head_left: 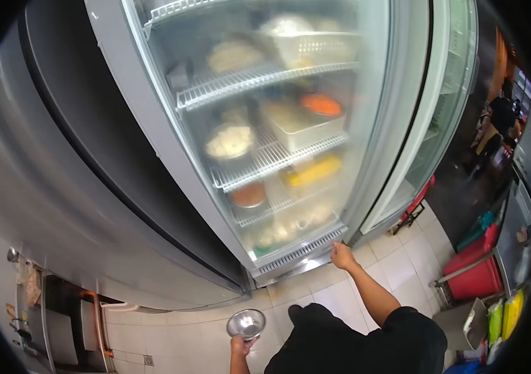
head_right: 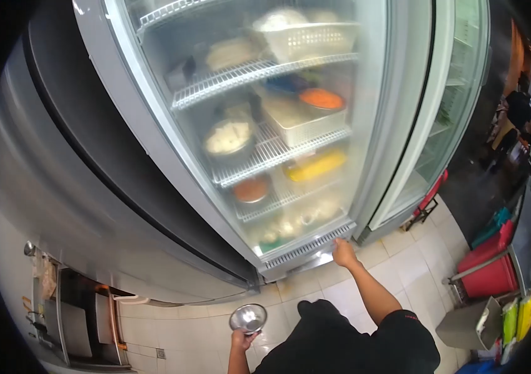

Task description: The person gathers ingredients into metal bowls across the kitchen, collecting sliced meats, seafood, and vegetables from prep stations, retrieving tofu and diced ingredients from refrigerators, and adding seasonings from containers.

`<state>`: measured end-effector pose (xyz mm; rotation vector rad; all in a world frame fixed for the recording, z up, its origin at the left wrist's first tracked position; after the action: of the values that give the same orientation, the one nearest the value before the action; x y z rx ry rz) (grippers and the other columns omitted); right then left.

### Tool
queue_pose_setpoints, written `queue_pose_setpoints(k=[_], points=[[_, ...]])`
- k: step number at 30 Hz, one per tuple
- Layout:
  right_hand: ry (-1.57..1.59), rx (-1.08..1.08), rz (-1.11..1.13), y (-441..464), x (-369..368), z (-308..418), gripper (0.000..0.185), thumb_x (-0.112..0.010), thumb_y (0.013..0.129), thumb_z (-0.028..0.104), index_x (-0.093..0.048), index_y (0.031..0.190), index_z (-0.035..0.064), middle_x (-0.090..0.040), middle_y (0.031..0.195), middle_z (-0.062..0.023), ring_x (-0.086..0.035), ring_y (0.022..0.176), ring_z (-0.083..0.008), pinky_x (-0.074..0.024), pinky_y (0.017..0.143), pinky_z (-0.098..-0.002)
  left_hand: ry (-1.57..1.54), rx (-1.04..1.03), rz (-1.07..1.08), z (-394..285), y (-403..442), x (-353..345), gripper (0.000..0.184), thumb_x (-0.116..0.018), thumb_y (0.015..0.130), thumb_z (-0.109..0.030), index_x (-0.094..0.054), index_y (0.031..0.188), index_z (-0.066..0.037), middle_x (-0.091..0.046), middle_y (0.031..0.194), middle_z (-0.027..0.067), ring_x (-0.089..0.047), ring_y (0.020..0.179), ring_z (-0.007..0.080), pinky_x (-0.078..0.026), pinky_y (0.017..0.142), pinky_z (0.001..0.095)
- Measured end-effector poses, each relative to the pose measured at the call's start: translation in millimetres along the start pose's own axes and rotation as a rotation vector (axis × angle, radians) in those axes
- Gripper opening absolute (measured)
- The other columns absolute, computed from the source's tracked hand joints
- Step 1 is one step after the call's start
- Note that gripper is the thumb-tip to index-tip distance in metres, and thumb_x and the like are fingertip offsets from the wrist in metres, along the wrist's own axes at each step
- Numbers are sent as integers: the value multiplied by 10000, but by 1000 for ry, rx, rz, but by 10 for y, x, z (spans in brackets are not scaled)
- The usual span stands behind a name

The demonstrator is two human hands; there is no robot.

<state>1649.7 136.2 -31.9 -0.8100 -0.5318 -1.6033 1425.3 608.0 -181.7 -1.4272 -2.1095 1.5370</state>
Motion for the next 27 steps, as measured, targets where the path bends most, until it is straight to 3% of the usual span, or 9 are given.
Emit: queue_pose_setpoints(k=[2,4,8,12,15,20,25,26,27], points=[[4,184,-196,6,169,432,287,-589,767,94,-618,1043,19,-644,988,-192,-603,937,-346,-484,822,-390,100,51,129,-4,176,-150,511,-372,775,-9,-344,1275,94,-531,1158,276,-609,926,464,-605,674,424],[-36,275,173,85,-22,959,306,-622,768,123,-615,1051,5,-637,970,-186,-591,935,-349,-476,819,-406,137,44,82,-106,208,-294,496,-370,786,-15,-341,1265,112,-537,1142,287,-619,897,471,-606,637,401],[-60,1023,393,-418,-847,2184,220,-592,747,127,-618,932,13,-605,1002,-184,-560,983,-353,-456,859,-425,336,115,-2,-273,383,-360,456,-373,824,-20,-344,1250,141,-568,1072,289,-646,868,422,-583,573,303],[-266,1557,150,-997,-1187,3295,299,-539,748,169,-663,970,11,-551,1164,-190,-484,1147,-324,-364,1007,-423,430,102,40,-596,412,-399,432,-388,825,-8,-374,1230,141,-575,1053,289,-659,822,403,-576,555,295],[-757,1456,-57,-921,-1517,3626,343,-504,804,214,-669,1041,27,-543,1186,-190,-440,1201,-324,-270,1067,-464,479,122,38,-829,456,-229,427,-392,823,-5,-385,1227,136,-580,1054,282,-663,807,396,-574,553,295],[-1309,1048,46,-523,-1891,3688,386,-443,871,265,-647,1118,49,-517,1231,-159,-405,1221,-323,-196,1077,-520,469,138,103,-1168,572,135,407,-446,781,12,-455,1177,105,-593,1006,232,-661,767,406,-576,530,330],[-1641,854,-289,222,-3105,3264,391,-371,921,227,-511,1226,26,-439,1344,-143,-384,1246,-280,-257,1092,-391,509,153,309,-1362,826,745,356,-466,861,-86,-486,1213,-38,-585,1124,139,-636,876,297,-561,581,338],[-1845,725,-340,1021,-4223,2911,515,-322,947,269,-314,1393,12,-252,1491,-103,-264,1359,-235,-167,1153,-359,565,170,311,-1426,782,734,355,-465,861,-86,-486,1212,-38,-586,1122,139,-636,876,296,-561,582,338],[-2245,694,-273,861,-3823,3004,449,-326,952,274,-404,1322,32,-359,1404,-97,-340,1288,-237,-240,1111,-369,616,192,292,-1418,790,687,355,-465,860,-85,-487,1211,-38,-586,1120,139,-637,875,296,-561,582,339]])
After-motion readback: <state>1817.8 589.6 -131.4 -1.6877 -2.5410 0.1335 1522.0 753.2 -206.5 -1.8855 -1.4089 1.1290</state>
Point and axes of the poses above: each hand's wrist, its own y-axis towards the middle knuckle, its own x-axis out of the back of the hand, z = x × y, the point moved 7 cm from there along y, towards the middle knuckle
